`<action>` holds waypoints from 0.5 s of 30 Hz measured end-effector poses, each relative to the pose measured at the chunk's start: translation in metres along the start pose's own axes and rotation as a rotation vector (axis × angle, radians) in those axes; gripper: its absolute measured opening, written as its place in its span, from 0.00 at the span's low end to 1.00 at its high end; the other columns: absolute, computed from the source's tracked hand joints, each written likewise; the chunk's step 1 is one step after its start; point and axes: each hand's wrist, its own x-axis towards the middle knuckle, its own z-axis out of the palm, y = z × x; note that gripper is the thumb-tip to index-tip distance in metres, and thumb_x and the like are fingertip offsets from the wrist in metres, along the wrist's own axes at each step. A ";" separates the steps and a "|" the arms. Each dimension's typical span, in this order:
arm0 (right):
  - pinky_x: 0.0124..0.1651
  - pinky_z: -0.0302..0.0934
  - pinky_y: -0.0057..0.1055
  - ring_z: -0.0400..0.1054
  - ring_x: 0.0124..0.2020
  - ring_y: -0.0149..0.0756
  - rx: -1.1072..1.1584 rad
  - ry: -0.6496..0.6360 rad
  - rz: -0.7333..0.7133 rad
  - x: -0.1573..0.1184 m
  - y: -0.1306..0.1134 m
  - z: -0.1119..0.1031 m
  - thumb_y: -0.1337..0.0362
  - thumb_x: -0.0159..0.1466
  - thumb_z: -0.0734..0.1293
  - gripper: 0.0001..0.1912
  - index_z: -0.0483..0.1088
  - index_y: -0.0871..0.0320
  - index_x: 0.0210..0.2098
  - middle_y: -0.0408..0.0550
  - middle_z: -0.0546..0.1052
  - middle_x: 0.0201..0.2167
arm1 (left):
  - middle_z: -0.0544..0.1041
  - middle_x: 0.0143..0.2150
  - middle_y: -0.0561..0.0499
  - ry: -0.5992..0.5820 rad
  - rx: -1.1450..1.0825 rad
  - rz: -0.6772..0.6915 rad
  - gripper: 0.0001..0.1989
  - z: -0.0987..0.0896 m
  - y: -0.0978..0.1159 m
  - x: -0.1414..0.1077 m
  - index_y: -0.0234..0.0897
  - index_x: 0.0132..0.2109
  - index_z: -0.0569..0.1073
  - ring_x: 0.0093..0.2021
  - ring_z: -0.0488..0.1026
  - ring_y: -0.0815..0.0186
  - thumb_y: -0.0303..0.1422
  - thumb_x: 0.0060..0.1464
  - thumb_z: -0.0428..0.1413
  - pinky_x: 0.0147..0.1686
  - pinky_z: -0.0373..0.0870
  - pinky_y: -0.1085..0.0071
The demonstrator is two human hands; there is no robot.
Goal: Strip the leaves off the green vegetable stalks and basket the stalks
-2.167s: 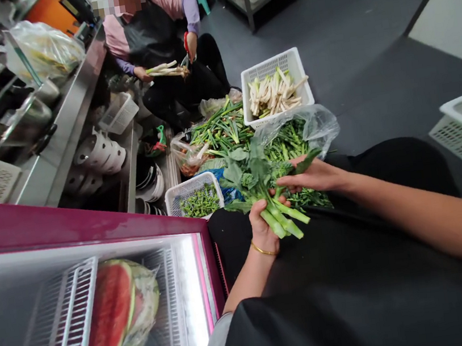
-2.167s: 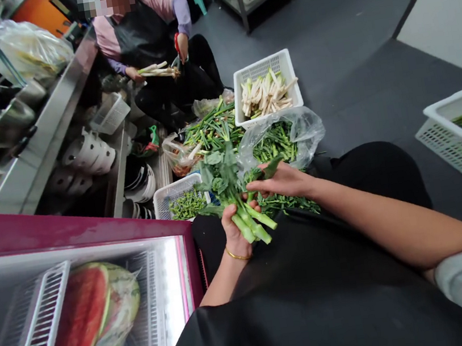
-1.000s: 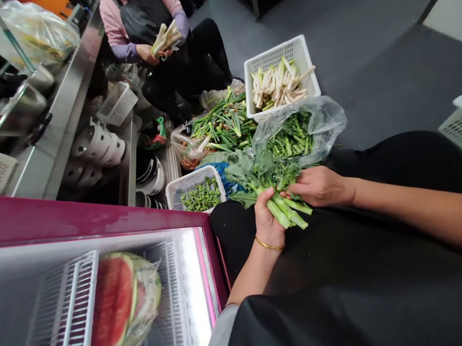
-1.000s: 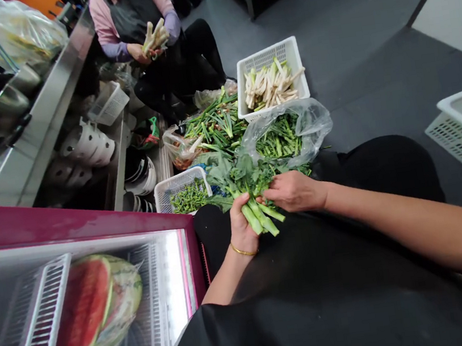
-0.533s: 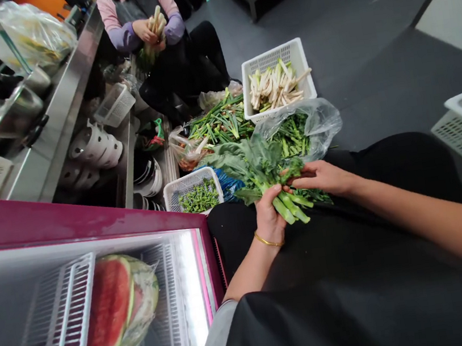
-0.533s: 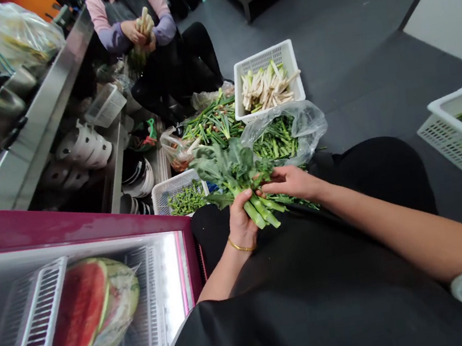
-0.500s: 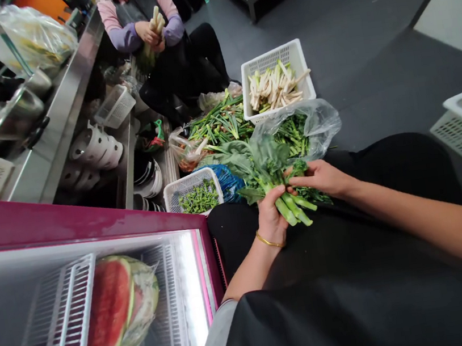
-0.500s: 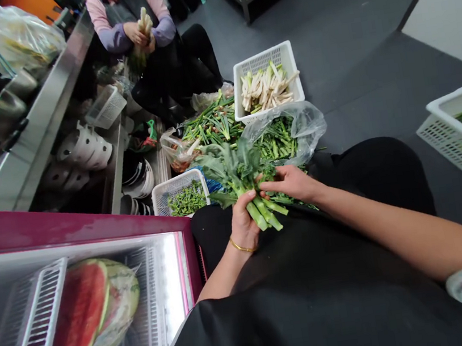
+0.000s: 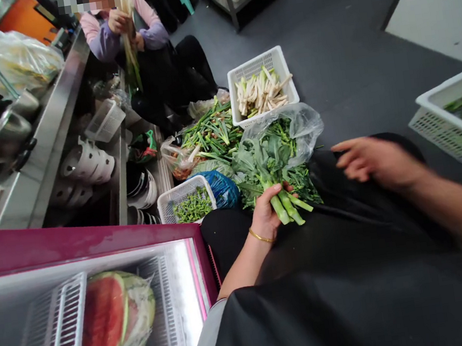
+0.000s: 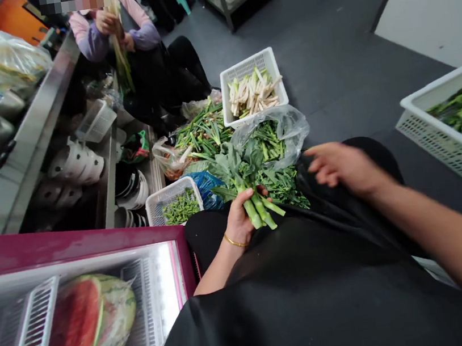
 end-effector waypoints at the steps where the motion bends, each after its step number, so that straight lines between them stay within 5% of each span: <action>1: 0.15 0.54 0.25 0.63 0.16 0.30 -0.026 -0.103 0.044 0.000 0.004 0.024 0.49 0.54 0.70 0.19 0.73 0.59 0.35 0.49 0.75 0.23 | 0.79 0.29 0.45 0.000 0.030 0.007 0.12 0.002 -0.001 -0.002 0.28 0.34 0.77 0.28 0.77 0.60 0.32 0.40 0.63 0.34 0.72 0.66; 3: 0.15 0.53 0.25 0.61 0.15 0.29 -0.076 -0.292 0.110 0.003 0.011 0.065 0.49 0.51 0.72 0.19 0.72 0.60 0.27 0.46 0.71 0.16 | 0.79 0.28 0.44 0.018 0.088 0.028 0.13 0.002 -0.002 -0.008 0.28 0.33 0.77 0.28 0.77 0.58 0.31 0.38 0.65 0.33 0.72 0.66; 5: 0.16 0.53 0.26 0.58 0.14 0.28 -0.052 -0.342 0.103 0.008 0.014 0.086 0.48 0.50 0.73 0.21 0.67 0.60 0.18 0.43 0.66 0.11 | 0.79 0.28 0.44 0.048 0.116 0.067 0.14 -0.003 -0.001 -0.015 0.28 0.33 0.77 0.29 0.78 0.57 0.30 0.35 0.66 0.32 0.72 0.66; 10: 0.14 0.55 0.27 0.59 0.13 0.28 0.232 -0.149 0.133 0.021 0.011 0.075 0.47 0.46 0.75 0.21 0.68 0.57 0.22 0.42 0.68 0.14 | 0.80 0.29 0.46 0.116 0.041 0.177 0.11 -0.022 0.004 -0.018 0.31 0.32 0.78 0.30 0.78 0.61 0.32 0.37 0.65 0.32 0.73 0.71; 15: 0.18 0.62 0.33 0.65 0.16 0.35 0.107 -0.209 0.199 0.041 0.008 0.094 0.48 0.46 0.75 0.21 0.67 0.58 0.22 0.46 0.70 0.15 | 0.80 0.29 0.44 0.137 0.119 0.199 0.15 -0.014 -0.002 -0.016 0.28 0.33 0.78 0.27 0.76 0.63 0.32 0.36 0.66 0.32 0.73 0.71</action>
